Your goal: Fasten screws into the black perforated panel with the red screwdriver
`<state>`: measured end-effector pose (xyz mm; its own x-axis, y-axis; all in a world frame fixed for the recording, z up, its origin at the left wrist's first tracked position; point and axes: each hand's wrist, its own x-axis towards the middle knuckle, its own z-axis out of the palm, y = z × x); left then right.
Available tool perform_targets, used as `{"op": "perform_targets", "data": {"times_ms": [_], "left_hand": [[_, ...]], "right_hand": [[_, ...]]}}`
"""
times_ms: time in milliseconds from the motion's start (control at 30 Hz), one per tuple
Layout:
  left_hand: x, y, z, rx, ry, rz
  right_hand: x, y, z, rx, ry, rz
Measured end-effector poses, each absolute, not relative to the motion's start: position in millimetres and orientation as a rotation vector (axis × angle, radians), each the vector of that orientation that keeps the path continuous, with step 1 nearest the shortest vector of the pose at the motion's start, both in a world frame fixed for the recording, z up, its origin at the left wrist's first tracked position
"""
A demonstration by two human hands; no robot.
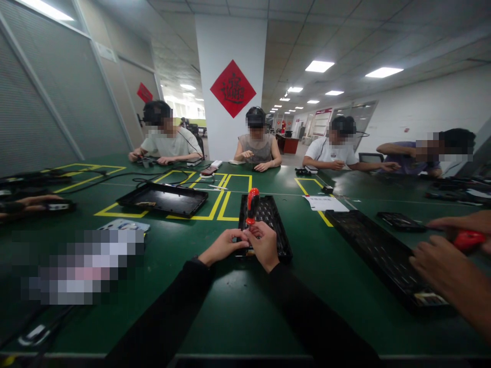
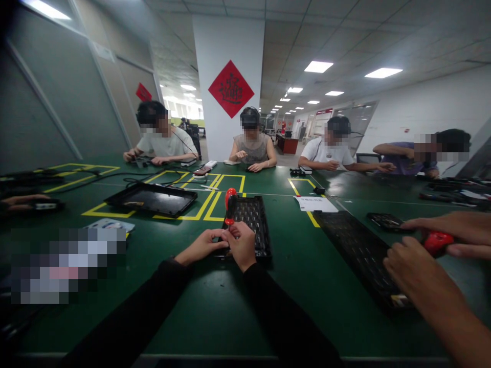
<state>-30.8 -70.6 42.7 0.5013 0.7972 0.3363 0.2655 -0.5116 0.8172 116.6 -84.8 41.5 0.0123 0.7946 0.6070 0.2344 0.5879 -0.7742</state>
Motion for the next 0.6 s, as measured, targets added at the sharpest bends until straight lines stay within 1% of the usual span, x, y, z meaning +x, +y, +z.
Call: {"op": "perform_targets", "data": {"times_ms": [600], "left_hand": [[-26.0,-70.6,35.8,2.039,0.982,1.034]], "right_hand": [[118.5,-84.9,43.5,-0.873,-1.541,0.538]]}}
